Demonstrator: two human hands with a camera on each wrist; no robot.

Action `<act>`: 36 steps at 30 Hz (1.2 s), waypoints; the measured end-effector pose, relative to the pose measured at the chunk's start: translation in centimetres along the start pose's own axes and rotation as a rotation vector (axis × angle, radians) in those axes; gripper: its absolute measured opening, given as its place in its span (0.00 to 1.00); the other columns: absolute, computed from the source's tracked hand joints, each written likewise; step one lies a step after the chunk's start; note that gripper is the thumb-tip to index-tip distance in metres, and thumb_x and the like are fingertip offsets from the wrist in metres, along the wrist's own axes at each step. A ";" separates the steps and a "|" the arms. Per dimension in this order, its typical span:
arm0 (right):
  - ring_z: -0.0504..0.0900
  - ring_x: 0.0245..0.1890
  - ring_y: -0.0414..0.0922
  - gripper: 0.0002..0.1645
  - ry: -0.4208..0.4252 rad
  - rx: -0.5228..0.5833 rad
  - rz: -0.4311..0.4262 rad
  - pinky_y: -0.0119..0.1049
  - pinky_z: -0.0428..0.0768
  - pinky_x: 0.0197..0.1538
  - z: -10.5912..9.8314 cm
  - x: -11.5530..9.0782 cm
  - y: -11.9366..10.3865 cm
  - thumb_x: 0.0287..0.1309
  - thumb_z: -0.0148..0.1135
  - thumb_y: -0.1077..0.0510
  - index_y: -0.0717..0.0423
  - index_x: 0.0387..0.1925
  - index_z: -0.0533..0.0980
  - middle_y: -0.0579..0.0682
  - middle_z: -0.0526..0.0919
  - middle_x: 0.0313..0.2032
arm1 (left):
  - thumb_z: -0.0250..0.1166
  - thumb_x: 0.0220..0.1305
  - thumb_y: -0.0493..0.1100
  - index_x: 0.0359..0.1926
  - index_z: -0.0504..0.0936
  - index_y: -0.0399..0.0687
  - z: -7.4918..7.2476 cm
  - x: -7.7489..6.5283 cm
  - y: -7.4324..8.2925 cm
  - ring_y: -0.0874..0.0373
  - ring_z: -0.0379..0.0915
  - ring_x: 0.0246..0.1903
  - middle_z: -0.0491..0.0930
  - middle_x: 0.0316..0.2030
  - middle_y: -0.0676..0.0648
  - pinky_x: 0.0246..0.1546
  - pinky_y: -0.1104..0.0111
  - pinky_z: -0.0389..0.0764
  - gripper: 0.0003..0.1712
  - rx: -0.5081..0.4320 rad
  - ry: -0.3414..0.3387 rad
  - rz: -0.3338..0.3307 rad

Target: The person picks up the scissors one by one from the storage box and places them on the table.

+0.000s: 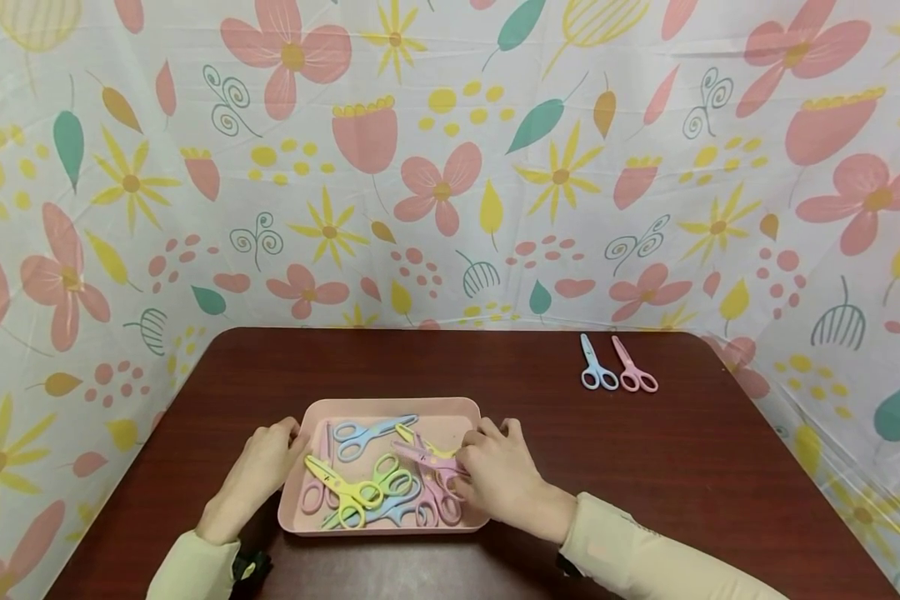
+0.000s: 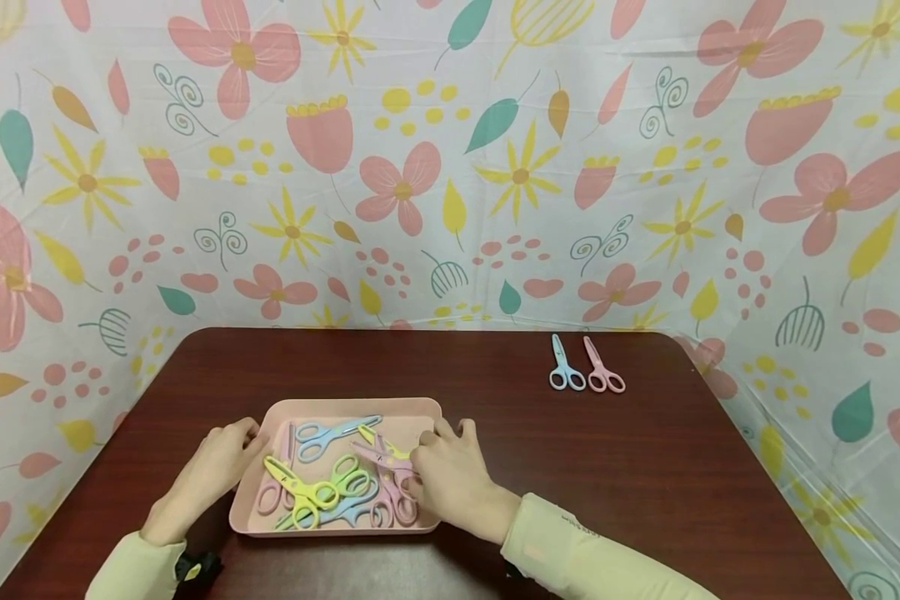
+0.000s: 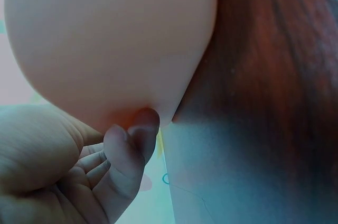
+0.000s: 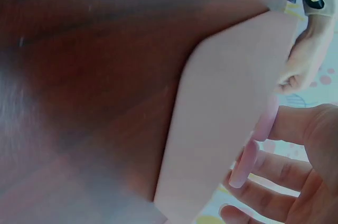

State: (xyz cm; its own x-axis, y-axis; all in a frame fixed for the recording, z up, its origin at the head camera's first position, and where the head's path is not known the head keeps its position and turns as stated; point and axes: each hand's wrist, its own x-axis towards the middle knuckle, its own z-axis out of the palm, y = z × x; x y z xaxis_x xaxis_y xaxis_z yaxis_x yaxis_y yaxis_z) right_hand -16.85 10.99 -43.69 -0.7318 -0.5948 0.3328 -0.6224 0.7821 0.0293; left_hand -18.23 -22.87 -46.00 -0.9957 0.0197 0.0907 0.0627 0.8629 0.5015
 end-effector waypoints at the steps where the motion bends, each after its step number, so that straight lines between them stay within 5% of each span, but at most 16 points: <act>1: 0.70 0.34 0.44 0.19 0.015 0.010 -0.002 0.54 0.65 0.43 -0.2 0.1 0.2 0.42 0.72 0.46 0.43 0.11 0.70 0.40 0.74 0.22 | 0.59 0.69 0.40 0.31 0.76 0.41 0.0 0.0 0.0 0.56 0.66 0.18 0.69 0.18 0.49 0.23 0.64 0.69 0.09 0.002 0.001 0.000; 14: 0.71 0.35 0.45 0.12 0.107 0.008 0.009 0.56 0.66 0.45 -2.5 1.0 2.7 0.43 0.72 0.49 0.43 0.16 0.76 0.41 0.79 0.28 | 0.58 0.70 0.40 0.32 0.75 0.40 0.0 -0.1 0.1 0.57 0.65 0.17 0.68 0.18 0.49 0.20 0.65 0.67 0.10 -0.014 -0.013 -0.017; 36: 0.72 0.33 0.47 0.16 0.133 -0.016 0.164 0.58 0.65 0.46 -2.2 2.4 7.2 0.45 0.70 0.49 0.43 0.13 0.72 0.42 0.77 0.25 | 0.57 0.70 0.41 0.32 0.76 0.41 0.1 0.0 -0.1 0.56 0.66 0.19 0.70 0.19 0.50 0.23 0.64 0.68 0.10 -0.006 -0.018 -0.003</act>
State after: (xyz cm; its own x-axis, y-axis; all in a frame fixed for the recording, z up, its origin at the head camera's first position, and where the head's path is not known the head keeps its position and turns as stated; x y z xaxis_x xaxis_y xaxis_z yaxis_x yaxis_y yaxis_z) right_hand -22.46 15.58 -40.59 -0.7793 -0.4304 0.4555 -0.4925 0.8701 -0.0205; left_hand -18.22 -22.90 -46.09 -0.9970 0.0260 0.0735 0.0598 0.8600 0.5067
